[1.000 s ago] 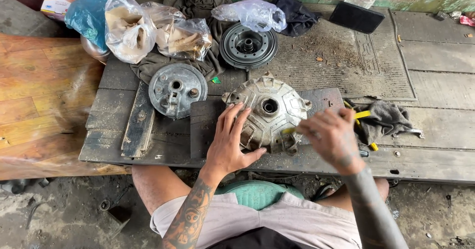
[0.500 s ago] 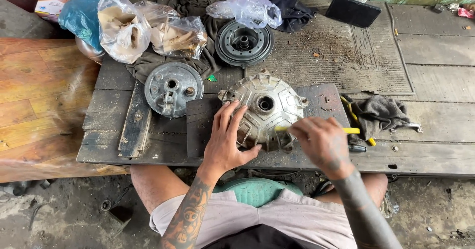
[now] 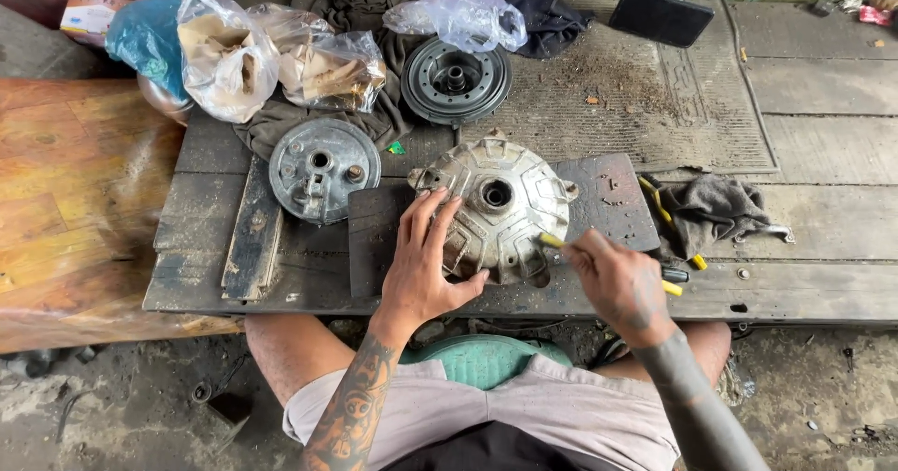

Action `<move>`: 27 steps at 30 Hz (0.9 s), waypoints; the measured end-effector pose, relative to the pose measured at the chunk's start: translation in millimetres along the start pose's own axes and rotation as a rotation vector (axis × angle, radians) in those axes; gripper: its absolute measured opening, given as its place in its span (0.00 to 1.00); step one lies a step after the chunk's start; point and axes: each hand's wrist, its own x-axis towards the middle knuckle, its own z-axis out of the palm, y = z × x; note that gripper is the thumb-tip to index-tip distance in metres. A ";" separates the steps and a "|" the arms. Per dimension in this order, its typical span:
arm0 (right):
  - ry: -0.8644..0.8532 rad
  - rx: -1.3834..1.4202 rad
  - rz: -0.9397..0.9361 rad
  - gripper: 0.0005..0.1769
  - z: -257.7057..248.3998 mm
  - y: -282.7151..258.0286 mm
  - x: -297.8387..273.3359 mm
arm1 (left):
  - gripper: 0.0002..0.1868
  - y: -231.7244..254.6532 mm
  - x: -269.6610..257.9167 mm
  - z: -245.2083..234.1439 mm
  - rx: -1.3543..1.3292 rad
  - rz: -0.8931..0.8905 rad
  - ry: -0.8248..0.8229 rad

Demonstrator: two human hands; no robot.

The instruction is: The person uses a yellow-handled brush to scrub the surface of a metallic mechanical part resting on a wooden workbench. The person holds the part steady with the left hand while scrubbing with the right hand. Other mechanical parts and plastic bags are visible on the table.

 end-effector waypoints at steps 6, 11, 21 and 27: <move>-0.043 0.116 0.094 0.13 19.5 7.8 -15.6 | 0.53 0.1 -1.5 0.5 -0.002 -0.010 0.006; -0.043 0.253 0.168 0.13 29.5 3.2 -19.2 | 0.53 -0.6 1.6 0.5 0.008 0.002 0.013; -0.179 0.124 0.172 0.12 -2.6 0.2 -16.0 | 0.52 -0.1 1.0 1.8 0.006 0.007 0.032; -0.194 0.118 0.127 0.10 -6.1 -0.5 -14.1 | 0.53 -1.7 0.5 2.4 0.015 0.004 0.022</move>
